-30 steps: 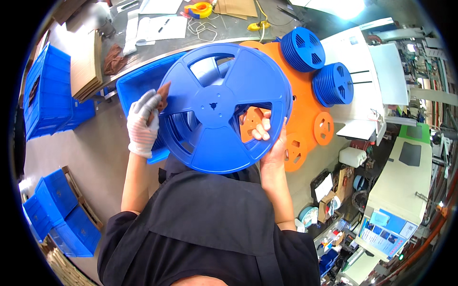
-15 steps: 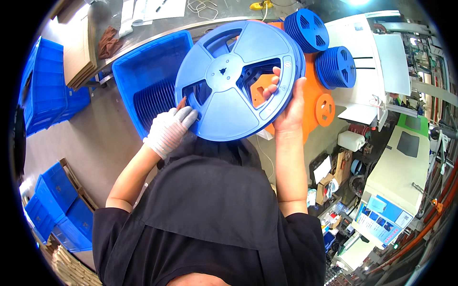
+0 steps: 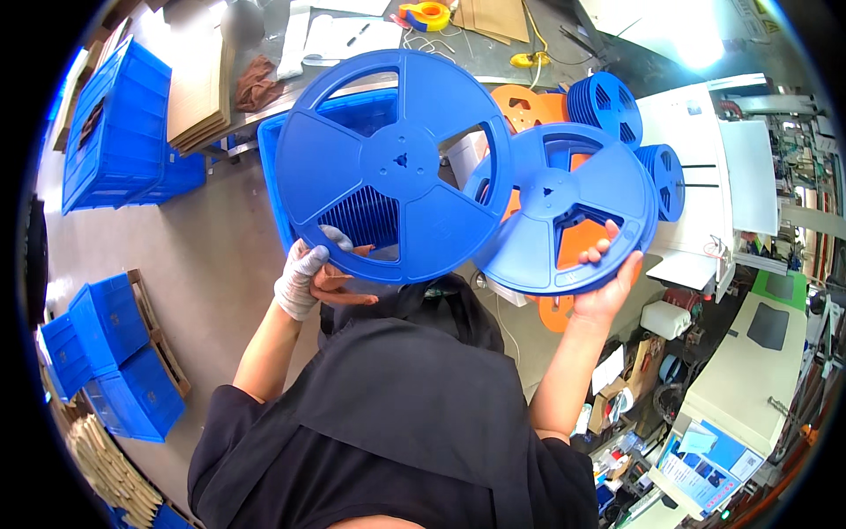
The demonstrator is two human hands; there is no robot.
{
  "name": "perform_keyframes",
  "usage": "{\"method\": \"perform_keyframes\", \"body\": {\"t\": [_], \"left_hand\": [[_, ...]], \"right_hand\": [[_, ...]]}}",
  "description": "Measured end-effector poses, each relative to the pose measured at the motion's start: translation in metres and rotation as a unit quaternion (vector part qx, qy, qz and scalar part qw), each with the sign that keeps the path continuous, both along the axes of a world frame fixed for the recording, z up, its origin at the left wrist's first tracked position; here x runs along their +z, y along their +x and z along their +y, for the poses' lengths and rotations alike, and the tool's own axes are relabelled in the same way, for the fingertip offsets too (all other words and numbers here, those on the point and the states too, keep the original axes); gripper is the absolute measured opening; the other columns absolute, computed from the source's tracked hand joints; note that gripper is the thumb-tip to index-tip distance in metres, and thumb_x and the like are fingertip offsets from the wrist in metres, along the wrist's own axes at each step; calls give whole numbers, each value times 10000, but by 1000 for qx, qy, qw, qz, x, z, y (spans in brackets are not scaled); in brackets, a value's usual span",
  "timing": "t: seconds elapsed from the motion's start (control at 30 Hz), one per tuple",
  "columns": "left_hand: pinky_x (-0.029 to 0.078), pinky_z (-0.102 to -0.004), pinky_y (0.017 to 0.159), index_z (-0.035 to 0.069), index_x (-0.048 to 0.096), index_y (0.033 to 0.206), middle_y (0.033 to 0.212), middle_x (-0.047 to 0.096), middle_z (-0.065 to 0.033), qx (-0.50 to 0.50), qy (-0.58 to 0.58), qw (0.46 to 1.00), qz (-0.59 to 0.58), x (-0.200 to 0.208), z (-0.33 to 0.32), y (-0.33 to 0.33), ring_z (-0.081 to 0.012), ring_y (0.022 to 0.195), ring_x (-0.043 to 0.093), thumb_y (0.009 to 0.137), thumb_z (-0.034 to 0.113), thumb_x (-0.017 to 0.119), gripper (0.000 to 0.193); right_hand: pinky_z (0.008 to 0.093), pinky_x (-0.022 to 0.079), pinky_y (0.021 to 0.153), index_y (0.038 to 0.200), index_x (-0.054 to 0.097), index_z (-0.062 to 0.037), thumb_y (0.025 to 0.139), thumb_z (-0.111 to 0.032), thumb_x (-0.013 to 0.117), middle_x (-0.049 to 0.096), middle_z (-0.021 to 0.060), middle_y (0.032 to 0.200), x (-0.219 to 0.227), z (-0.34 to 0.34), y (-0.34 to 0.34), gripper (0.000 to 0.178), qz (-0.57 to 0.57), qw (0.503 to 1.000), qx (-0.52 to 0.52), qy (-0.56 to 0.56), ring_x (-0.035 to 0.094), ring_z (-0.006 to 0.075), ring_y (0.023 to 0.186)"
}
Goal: The person repeatedly picks up blue plastic reels from a blue bin and stacks them onto a pile on an orange surface. The person handles the reels one by one, placing them carefully on top of the existing stack.
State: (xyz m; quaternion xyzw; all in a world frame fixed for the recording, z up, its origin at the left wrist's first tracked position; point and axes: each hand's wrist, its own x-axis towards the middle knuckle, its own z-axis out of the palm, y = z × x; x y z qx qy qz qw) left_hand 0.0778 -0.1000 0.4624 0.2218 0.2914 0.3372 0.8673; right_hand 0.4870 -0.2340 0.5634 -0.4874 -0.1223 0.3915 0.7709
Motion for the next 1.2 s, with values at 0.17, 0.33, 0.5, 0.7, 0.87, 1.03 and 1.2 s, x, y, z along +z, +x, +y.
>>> {"method": "perform_keyframes", "body": {"t": [0.17, 0.33, 0.5, 0.7, 0.87, 1.03, 1.2], "left_hand": [[477, -313, 872, 17, 581, 1064, 993, 610, -88, 6, -2, 1000, 13, 1, -5, -5, -181, 922, 599, 793, 294, 687, 402], [496, -380, 860, 3, 542, 1035, 956, 574, -102, 71, 53, 993, 72, 20, -1, -6, -206, 877, 596, 791, 279, 608, 374], [423, -526, 1007, 42, 494, 1078, 933, 495, -88, 112, 136, 984, -4, 12, 12, -17, -208, 964, 523, 779, 231, 676, 398], [480, -411, 894, 30, 574, 930, 885, 575, -60, 37, 226, 962, 148, 10, 30, 2, -168, 846, 560, 751, 139, 722, 257], [455, -251, 728, 40, 576, 904, 850, 589, -19, -26, 164, 945, 282, 22, 15, 24, -94, 770, 537, 774, 22, 623, 140], [481, -251, 657, 37, 587, 950, 863, 602, -32, -130, 225, 926, 273, 34, 19, 60, -101, 700, 553, 807, 86, 638, 159], [512, -267, 653, 19, 569, 1033, 865, 615, -63, -192, 296, 919, 177, 48, 3, 117, -104, 747, 579, 793, 134, 701, 297]], "right_hand": [[288, 511, 707, 1358, 398, 35, 967, -495, 445, 538, 53, 871, -4, -18, 8, 660, 42, 995, 36, 83, 543, 143, 727], [299, 480, 641, 1346, 418, 17, 951, -543, 440, 544, 45, 835, -6, -33, 21, 686, 63, 990, 37, 124, 541, 140, 676], [333, 466, 623, 1319, 439, 34, 960, -529, 428, 562, 66, 767, -9, -42, 26, 668, 77, 970, 75, 220, 547, 152, 615], [328, 485, 626, 1308, 449, 42, 984, -496, 402, 593, 81, 793, -14, -35, 23, 630, 111, 944, 115, 288, 580, 155, 635], [320, 511, 646, 1304, 456, 33, 970, -522, 416, 600, 78, 802, -14, -25, 17, 649, 152, 950, 109, 250, 601, 164, 673], [397, 541, 735, 1333, 436, -6, 923, -614, 402, 659, 121, 944, -9, 14, -31, 735, 107, 980, 111, 127, 650, 235, 775], [385, 448, 975, 1338, 444, 6, 963, -497, 451, 587, 164, 1239, -21, 63, -128, 628, -81, 984, 153, -49, 592, 247, 1112]]}}
